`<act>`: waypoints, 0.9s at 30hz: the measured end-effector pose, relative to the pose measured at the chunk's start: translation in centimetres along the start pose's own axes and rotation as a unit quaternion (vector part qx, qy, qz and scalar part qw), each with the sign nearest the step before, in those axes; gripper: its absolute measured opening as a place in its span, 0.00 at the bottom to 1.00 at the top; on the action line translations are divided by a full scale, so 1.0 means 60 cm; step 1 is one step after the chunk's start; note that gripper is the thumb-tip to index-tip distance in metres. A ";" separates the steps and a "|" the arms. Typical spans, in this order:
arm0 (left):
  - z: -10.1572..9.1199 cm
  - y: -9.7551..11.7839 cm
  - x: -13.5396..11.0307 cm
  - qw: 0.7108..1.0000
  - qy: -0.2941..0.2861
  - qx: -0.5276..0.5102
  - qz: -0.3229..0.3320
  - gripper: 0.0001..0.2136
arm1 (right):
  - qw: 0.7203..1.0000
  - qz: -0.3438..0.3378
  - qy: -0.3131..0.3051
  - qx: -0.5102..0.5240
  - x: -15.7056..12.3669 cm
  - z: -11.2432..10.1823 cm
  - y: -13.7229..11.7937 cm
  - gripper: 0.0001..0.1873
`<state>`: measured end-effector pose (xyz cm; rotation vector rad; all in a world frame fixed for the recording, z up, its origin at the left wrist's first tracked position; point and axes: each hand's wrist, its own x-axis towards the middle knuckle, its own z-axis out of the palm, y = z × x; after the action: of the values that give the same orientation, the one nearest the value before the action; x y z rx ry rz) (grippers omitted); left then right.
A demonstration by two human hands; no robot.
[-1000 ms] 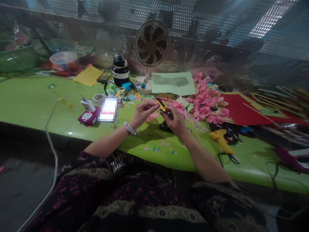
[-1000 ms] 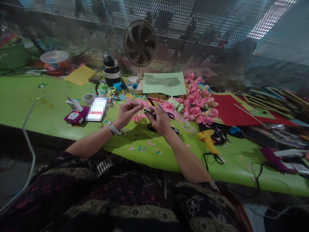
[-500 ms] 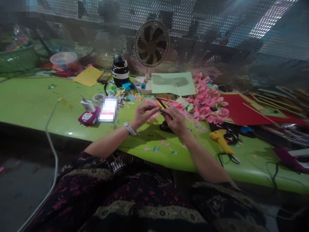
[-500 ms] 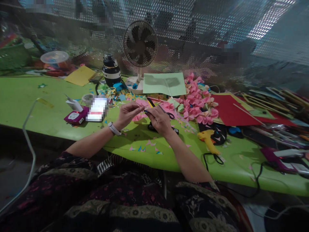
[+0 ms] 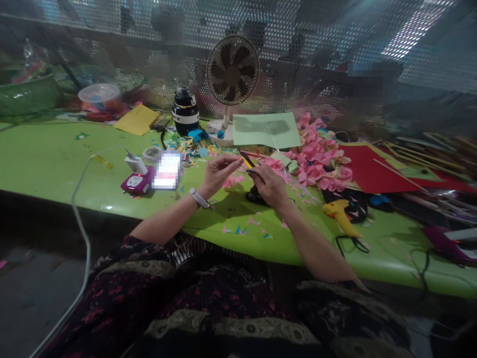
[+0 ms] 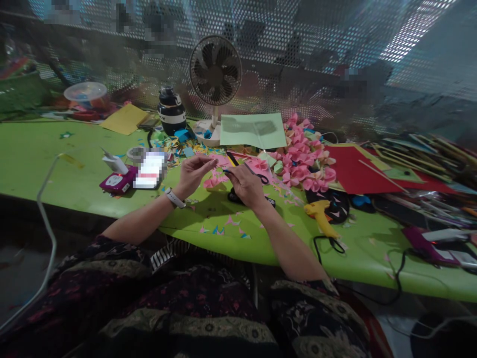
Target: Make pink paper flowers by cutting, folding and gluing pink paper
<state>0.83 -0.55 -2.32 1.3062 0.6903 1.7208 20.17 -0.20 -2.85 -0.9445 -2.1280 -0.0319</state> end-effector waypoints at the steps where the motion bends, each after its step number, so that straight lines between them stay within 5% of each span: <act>1: 0.000 0.002 0.001 1.000 0.004 -0.004 -0.005 0.12 | 1.000 0.001 0.000 -0.001 0.000 0.000 0.000 0.19; 18: -0.016 -0.011 0.020 0.997 0.078 -0.013 -0.025 0.15 | 0.999 0.010 0.028 -0.012 0.000 0.010 0.010 0.21; 27: -0.006 -0.008 0.008 0.988 -0.044 -0.059 -0.135 0.20 | 0.986 0.103 0.077 0.101 0.005 -0.001 -0.004 0.18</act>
<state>0.56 0.12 -2.60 1.1436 0.6717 1.4554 19.94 -0.24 -2.53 -1.0025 -1.8438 0.2050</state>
